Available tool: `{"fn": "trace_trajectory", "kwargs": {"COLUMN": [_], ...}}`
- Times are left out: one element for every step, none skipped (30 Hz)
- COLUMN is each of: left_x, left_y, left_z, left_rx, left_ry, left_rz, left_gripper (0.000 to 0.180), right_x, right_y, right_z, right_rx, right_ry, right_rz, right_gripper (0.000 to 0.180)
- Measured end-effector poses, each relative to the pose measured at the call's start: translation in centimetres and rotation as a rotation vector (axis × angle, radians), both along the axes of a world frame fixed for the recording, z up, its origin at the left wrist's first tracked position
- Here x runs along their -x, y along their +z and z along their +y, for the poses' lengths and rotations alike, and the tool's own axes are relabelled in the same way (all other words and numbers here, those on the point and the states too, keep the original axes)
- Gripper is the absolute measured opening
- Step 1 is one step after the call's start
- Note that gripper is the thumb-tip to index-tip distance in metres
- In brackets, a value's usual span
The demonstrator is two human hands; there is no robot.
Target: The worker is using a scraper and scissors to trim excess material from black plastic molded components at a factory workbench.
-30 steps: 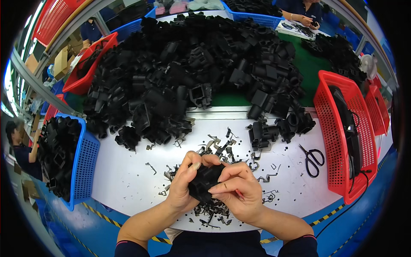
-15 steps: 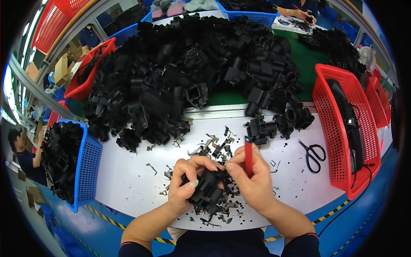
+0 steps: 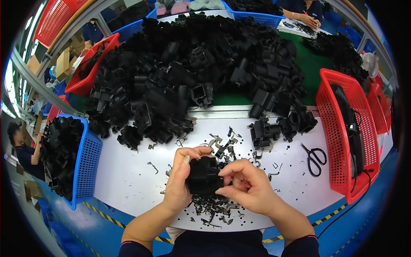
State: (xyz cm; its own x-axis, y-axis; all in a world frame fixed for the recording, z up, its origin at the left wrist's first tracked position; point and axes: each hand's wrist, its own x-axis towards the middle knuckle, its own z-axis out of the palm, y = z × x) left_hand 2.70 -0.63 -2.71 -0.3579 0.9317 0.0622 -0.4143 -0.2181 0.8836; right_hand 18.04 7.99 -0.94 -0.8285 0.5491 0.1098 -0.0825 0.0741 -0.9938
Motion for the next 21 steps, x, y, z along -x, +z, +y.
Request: {"fn": "trace_trajectory", "kwargs": {"left_x": [0.2, 0.1, 0.1, 0.1, 0.3, 0.5, 0.7, 1.0, 1.1, 1.3, 1.4, 1.5, 1.4, 1.3, 1.2, 1.1, 1.0, 0.9, 0.9, 0.9, 1.0], "left_y": [-0.2, -0.1, 0.2, 0.5, 0.5, 0.6, 0.6, 0.6, 0.5, 0.5, 0.6, 0.8, 1.0, 1.2, 1.6, 1.9, 1.9, 2.0, 2.0, 1.9, 1.6], "left_z": [-0.1, -0.1, -0.2, -0.2, -0.1, -0.1, -0.1, -0.1, 0.0, -0.1, -0.2, -0.3, -0.2, -0.2, -0.2, -0.2, -0.1, 0.0, 0.0, 0.1, 0.2], "left_rx": [0.025, 0.049, 0.074, 0.098, 0.085, 0.072, 0.062, 0.044, 0.026, 0.009, 0.000, -0.010, -0.025, -0.010, 0.004, 0.018, 0.050, 0.082, 0.116, 0.143, 0.170], "left_ry": [-0.039, -0.042, -0.045, -0.047, -0.054, -0.060, -0.065, -0.082, -0.098, -0.108, -0.108, -0.108, -0.114, -0.099, -0.085, -0.071, -0.077, -0.083, -0.088, -0.132, -0.177], "left_rz": [0.017, 0.031, 0.045, 0.063, 0.088, 0.113, 0.141, 0.141, 0.141, 0.146, 0.115, 0.084, 0.055, -0.019, -0.093, -0.166, -0.187, -0.209, -0.231, -0.306, -0.381], "left_gripper": [0.034, 0.034, 0.035, 0.036, 0.038, 0.040, 0.042, 0.044, 0.046, 0.049, 0.049, 0.049, 0.050, 0.050, 0.050, 0.050, 0.052, 0.054, 0.056, 0.063, 0.071], "right_x": [-0.1, -0.1, -0.1, 0.0, 0.1, 0.1, 0.1, 0.2, 0.2, 0.1, 0.1, 0.2, 0.1, 0.0, 0.0, 0.1, 0.2, 0.3, 0.3, 0.2, 0.2], "right_y": [-0.4, -0.4, -0.4, -0.5, -0.5, -0.6, -0.7, -0.8, -0.8, -0.8, -0.8, -0.8, -0.7, -0.7, -0.9, -0.8, -0.7, -0.6, -0.7, -0.9, -1.0], "right_z": [0.2, 0.2, 0.2, 0.2, 0.3, 0.4, 0.3, 0.3, 0.4, 0.4, 0.5, 0.5, 0.5, 0.6, 0.7, 0.7, 0.7, 0.7, 0.6, 0.6, 0.6], "right_rx": [0.078, 0.144, 0.210, 0.275, 0.269, 0.276, 0.285, 0.294, 0.293, 0.294, 0.295, 0.301, 0.303, 0.304, 0.310, 0.316, 0.321, 0.326, 0.341, 0.355, 0.370], "right_ry": [0.004, 0.000, -0.005, -0.009, -0.005, -0.005, -0.003, -0.002, 0.004, 0.016, 0.028, 0.026, 0.018, 0.010, 0.000, -0.017, -0.034, -0.052, -0.058, -0.064, -0.071], "right_rz": [0.016, 0.039, 0.063, 0.091, 0.102, 0.105, 0.110, 0.115, 0.110, 0.110, 0.109, 0.120, 0.133, 0.145, 0.164, 0.183, 0.202, 0.221, 0.210, 0.200, 0.189], "right_gripper": [0.027, 0.026, 0.024, 0.022, 0.020, 0.020, 0.020, 0.019, 0.019, 0.019, 0.020, 0.020, 0.020, 0.020, 0.020, 0.020, 0.020, 0.020, 0.020, 0.020, 0.020]}}
